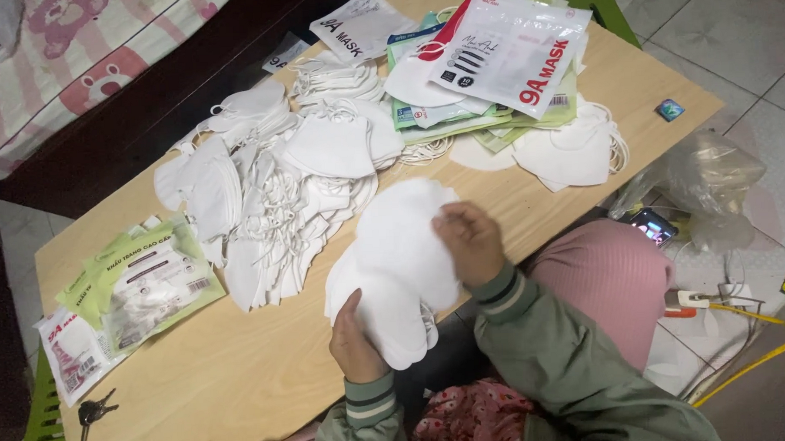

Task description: Sorting and stacking white face masks on a table for packaging.

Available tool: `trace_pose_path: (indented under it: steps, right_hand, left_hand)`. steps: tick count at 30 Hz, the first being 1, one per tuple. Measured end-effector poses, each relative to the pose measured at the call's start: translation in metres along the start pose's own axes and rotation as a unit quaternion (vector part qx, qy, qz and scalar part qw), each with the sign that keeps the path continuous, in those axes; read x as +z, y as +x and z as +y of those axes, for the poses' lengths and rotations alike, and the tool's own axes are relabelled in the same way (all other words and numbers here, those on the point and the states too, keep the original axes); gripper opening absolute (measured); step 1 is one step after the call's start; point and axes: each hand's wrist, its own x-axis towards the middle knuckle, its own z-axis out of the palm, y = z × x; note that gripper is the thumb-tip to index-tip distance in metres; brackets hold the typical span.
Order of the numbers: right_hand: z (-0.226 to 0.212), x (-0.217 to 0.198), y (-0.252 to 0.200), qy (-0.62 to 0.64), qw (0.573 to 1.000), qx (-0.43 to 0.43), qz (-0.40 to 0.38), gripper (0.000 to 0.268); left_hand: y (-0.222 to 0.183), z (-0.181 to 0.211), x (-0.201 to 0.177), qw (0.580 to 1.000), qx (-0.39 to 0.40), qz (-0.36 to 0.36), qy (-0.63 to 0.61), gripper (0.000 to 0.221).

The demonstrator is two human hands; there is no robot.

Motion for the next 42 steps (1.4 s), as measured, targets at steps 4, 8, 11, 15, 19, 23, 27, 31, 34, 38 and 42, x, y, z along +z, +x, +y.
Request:
trace_pose_path:
  steps: [4,8,11,15,19,23,27,31,34,38,42]
  right_hand:
    - [0.001,0.021,-0.033,-0.021,0.994,0.064,-0.081,0.020]
    - [-0.011,0.026,-0.031,-0.087,0.983,-0.026,-0.161,0.014]
    - [-0.013,0.014,-0.009,-0.247,0.954,-0.152,-0.080,0.020]
    - [0.013,-0.012,0.010,-0.527,0.819,-0.228,-0.009,0.059]
    - [0.025,-0.013,0.014,-0.595,0.797,-0.093,-0.039,0.069]
    - [0.025,-0.013,0.017,-0.576,0.810,-0.103,-0.034,0.063]
    - [0.029,-0.012,0.015,-0.520,0.836,-0.177,-0.010,0.031]
    - [0.005,-0.011,0.014,-0.423,0.870,-0.252,0.031,0.023]
    - [-0.024,-0.010,0.015,-0.297,0.924,-0.232,0.062,0.023]
    - [-0.020,-0.018,0.020,-0.047,0.992,-0.096,0.061,0.024]
    - [-0.023,-0.014,0.007,0.090,0.993,0.020,-0.068,0.024]
  left_hand:
    - [-0.002,-0.039,-0.009,0.994,0.022,-0.008,-0.102,0.042]
    - [-0.004,-0.003,0.003,0.993,-0.054,0.032,-0.105,0.026]
    - [-0.004,-0.006,0.001,0.992,-0.056,0.036,-0.103,0.023]
    - [-0.006,-0.004,0.003,0.993,-0.074,0.067,-0.065,0.019]
    - [-0.003,-0.021,0.000,0.997,-0.064,0.052,0.006,0.022]
    - [-0.003,-0.029,0.000,0.997,-0.039,0.069,-0.008,0.026]
    - [-0.010,0.012,0.016,0.998,0.035,0.044,0.032,0.048]
    - [-0.011,0.017,0.019,0.996,0.042,0.035,0.066,0.070]
    - [-0.010,0.008,0.016,0.997,-0.008,0.041,0.057,0.034]
    - [-0.006,0.001,0.012,0.997,-0.052,0.048,0.036,0.027]
    - [-0.004,0.000,0.008,0.997,-0.054,0.025,-0.040,0.031]
